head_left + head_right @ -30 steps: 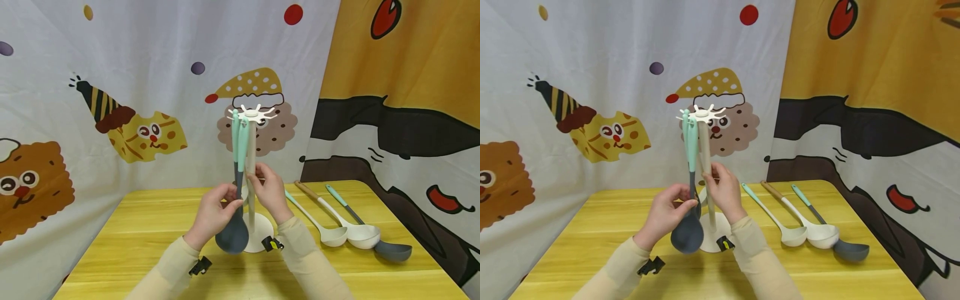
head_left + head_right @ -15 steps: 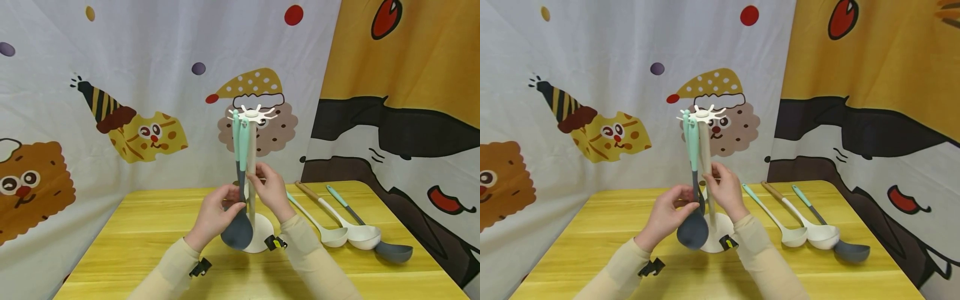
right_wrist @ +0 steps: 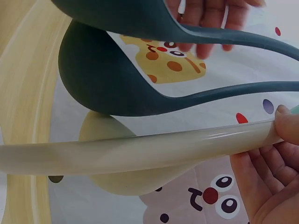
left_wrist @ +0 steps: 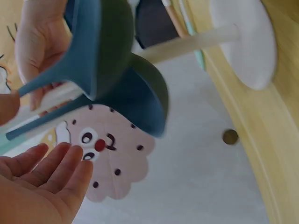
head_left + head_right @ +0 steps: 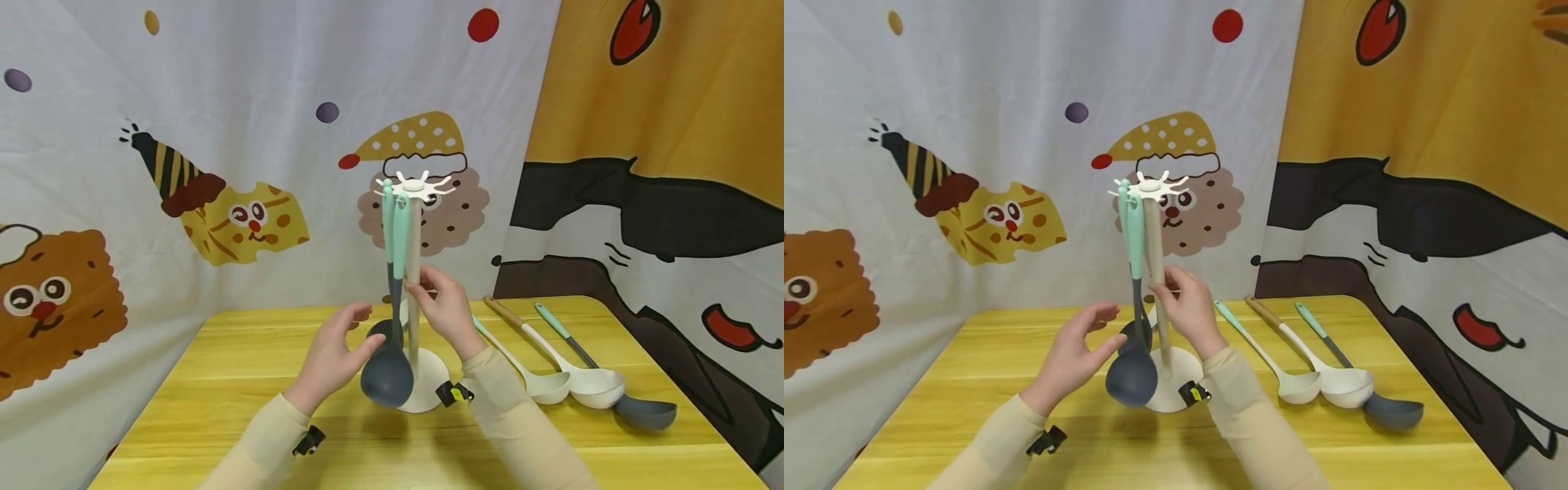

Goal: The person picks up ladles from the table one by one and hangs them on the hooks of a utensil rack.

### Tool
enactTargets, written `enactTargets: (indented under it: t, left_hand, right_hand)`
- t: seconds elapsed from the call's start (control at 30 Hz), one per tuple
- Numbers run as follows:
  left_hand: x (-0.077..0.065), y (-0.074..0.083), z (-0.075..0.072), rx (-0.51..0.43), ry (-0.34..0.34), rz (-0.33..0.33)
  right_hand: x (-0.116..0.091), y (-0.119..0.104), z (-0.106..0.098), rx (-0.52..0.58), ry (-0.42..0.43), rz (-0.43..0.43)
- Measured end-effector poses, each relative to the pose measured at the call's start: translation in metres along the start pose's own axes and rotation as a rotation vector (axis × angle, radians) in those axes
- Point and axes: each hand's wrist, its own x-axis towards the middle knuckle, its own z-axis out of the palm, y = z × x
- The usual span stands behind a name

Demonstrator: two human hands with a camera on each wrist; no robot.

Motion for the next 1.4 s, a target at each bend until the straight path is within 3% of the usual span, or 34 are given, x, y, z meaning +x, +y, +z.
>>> enactTargets:
  t: [0.2,0.5,0.93,1.4]
  left_hand:
    - [-0.007,-0.014,-0.006,0.140,-0.048,-0.042]
    - [-0.011,-0.027,-0.015,0.246,-0.079,-0.068]
    - [-0.014,-0.047,-0.021,0.290,-0.058,-0.090]
    - [-0.013,-0.054,-0.026,0.292,-0.054,-0.148]
  right_hand:
    - [0.001,0.001,-0.001,0.010,0.000,0.013]
    - [0.001,-0.002,0.002,0.013,0.016,0.031]
    - [0.001,-0.001,0.012,0.034,0.088,-0.005]
    - [-0.001,-0.002,0.017,0.037,0.191,-0.024]
